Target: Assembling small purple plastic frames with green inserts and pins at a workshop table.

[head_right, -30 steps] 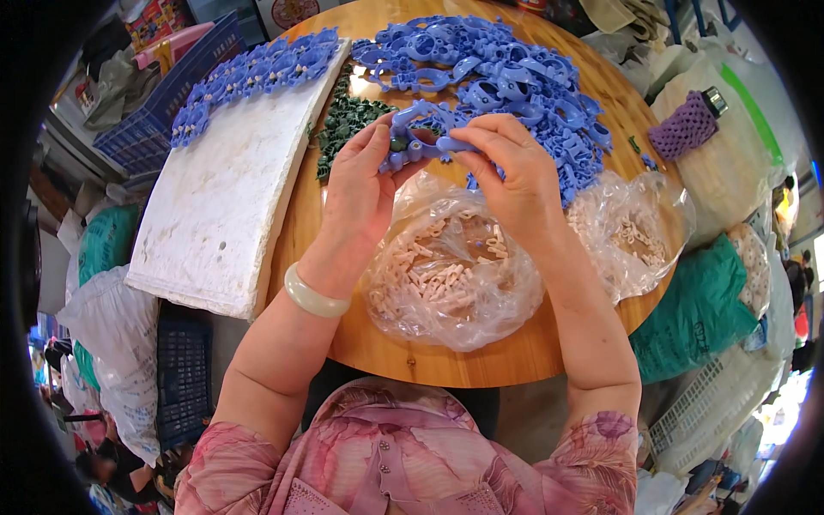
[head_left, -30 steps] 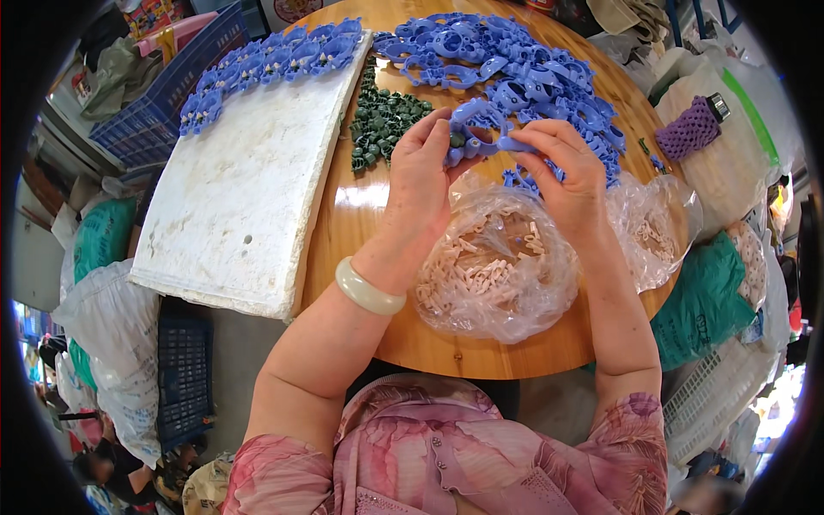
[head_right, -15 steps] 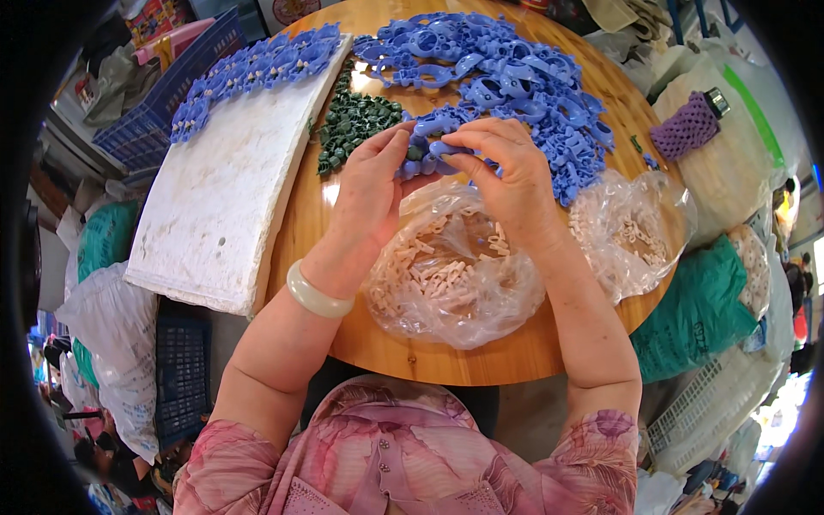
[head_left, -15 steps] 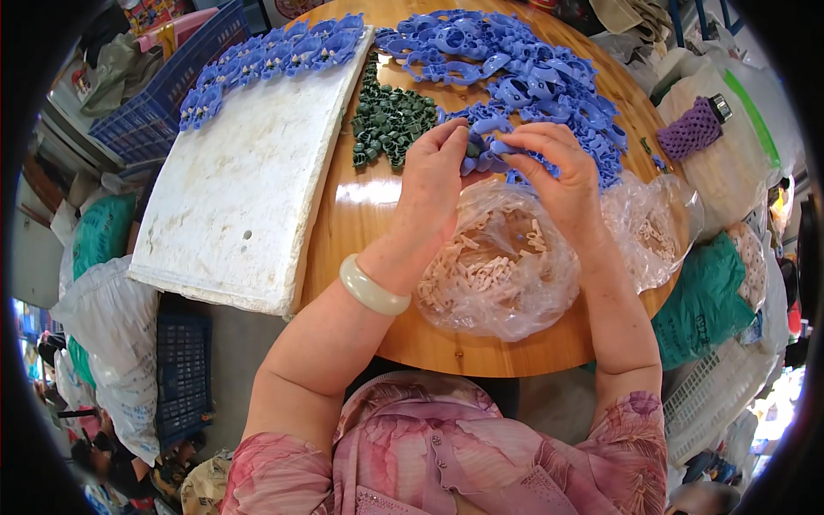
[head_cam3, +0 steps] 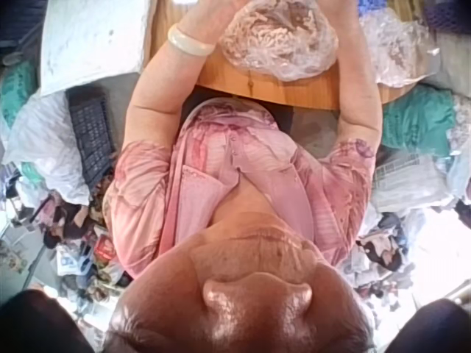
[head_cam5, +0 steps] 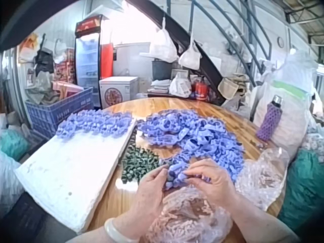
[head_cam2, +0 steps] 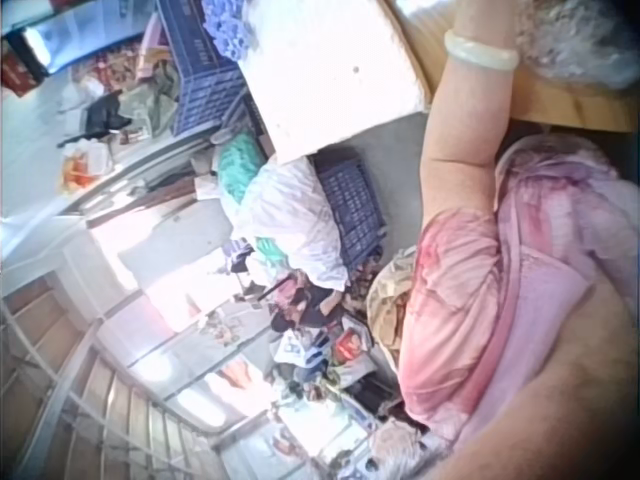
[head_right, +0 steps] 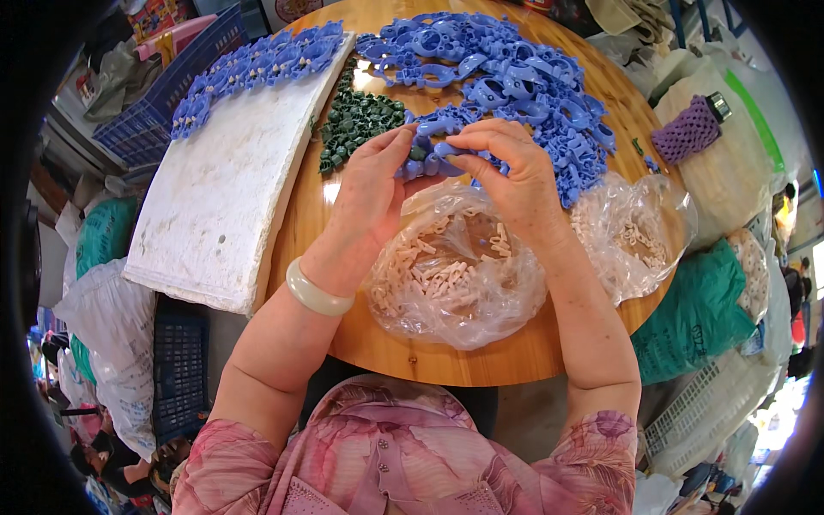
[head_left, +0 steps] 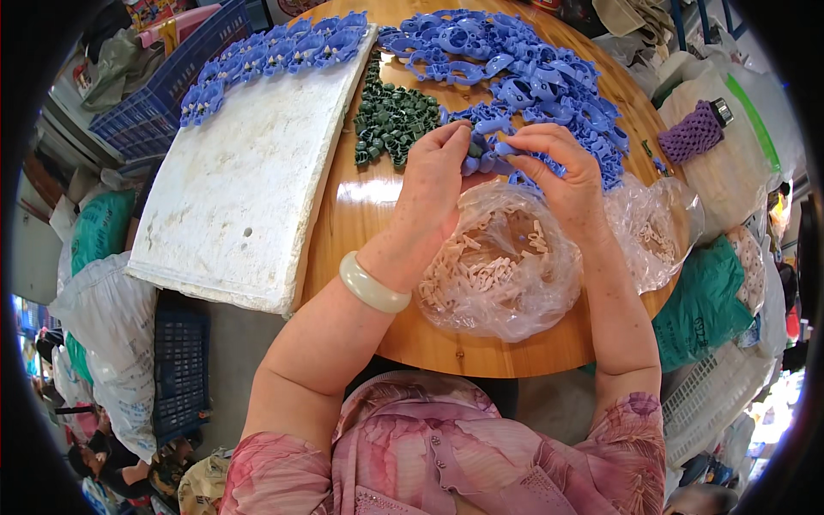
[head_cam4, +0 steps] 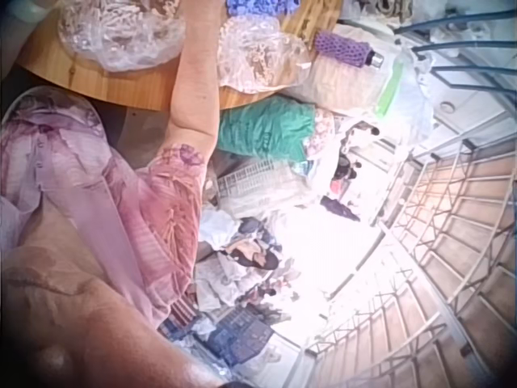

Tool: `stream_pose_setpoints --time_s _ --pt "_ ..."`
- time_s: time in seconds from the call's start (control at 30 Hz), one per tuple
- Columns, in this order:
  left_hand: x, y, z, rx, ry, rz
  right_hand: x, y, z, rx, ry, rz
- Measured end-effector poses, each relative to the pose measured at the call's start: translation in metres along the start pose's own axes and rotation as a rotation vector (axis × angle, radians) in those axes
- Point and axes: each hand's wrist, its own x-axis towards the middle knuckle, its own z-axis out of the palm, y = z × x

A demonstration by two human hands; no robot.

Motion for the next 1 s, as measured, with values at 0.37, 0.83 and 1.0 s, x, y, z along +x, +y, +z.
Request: stream_pose_setpoints --time_s 0.37,0.83,1.0 --pt "0.0027 -0.0034 -0.0044 -0.003 -0.026 -0.01 0.0008 0.002 -0.0023 -0.057 -0.025 -0.081" --pt "0.0043 -0.0037 -0.0039 0.001 -0.016 -0.042 -0.0002 0.0063 -0.0016 0.078 -0.047 -0.002" --pt "0.0039 -0.0045 -0.004 0.018 -0.021 -0.037 -0.0001 0.0083 -0.0035 -0.056 -0.069 -0.098"
